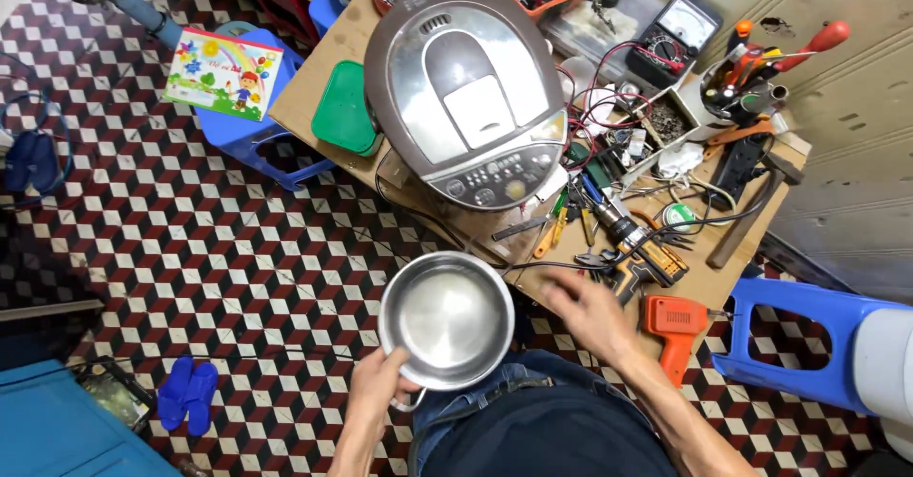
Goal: Disassembling, inspecting, and testing an electric thermal water dispenser using a multimeter and tools.
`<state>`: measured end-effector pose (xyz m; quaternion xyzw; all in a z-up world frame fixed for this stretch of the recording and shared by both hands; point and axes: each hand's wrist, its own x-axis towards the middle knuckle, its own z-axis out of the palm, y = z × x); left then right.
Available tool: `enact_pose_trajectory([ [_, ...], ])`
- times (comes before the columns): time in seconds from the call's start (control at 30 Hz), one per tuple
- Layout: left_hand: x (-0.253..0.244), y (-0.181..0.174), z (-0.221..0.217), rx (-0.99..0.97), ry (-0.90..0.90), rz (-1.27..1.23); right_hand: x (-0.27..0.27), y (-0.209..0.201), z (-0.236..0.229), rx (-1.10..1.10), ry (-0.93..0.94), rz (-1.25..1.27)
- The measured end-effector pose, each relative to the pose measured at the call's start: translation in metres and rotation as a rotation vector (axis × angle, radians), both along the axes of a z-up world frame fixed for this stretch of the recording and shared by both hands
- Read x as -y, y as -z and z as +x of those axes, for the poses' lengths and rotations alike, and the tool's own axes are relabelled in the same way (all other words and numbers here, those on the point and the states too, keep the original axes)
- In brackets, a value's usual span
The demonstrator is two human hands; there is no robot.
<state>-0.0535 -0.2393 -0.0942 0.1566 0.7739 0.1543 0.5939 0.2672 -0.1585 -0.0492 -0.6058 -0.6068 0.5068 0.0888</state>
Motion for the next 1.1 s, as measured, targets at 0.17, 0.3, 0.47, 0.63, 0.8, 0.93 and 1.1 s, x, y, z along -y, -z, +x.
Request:
enact_pose_trajectory([
  [0.17, -0.054, -0.015, 0.044, 0.073, 0.132, 0.231, -0.028, -0.014, 0.021, 0.212, 0.287, 0.134],
  [0.3, -0.101, -0.019, 0.058, 0.124, 0.209, 0.326, -0.048, 0.016, 0.029, -0.006, 0.303, -0.173],
  [0.47, -0.134, -0.021, 0.063, 0.108, 0.285, 0.314, -0.055, 0.043, 0.037, -0.067, 0.165, -0.225],
  [0.63, -0.103, -0.042, 0.071, 0.220, 0.022, 0.443, -0.057, 0.014, 0.031, -0.090, 0.326, -0.198],
  [0.8, -0.035, -0.056, 0.119, 0.233, -0.212, 0.589, -0.057, 0.016, 0.032, 0.060, 0.254, -0.028],
  [0.93, -0.032, -0.062, 0.141, 0.501, -0.274, 0.510, -0.055, -0.002, 0.023, -0.038, 0.345, -0.102],
  [1.1, -0.051, -0.039, 0.140, 0.657, -0.280, 0.554, -0.059, -0.013, 0.026, -0.134, 0.400, -0.131],
])
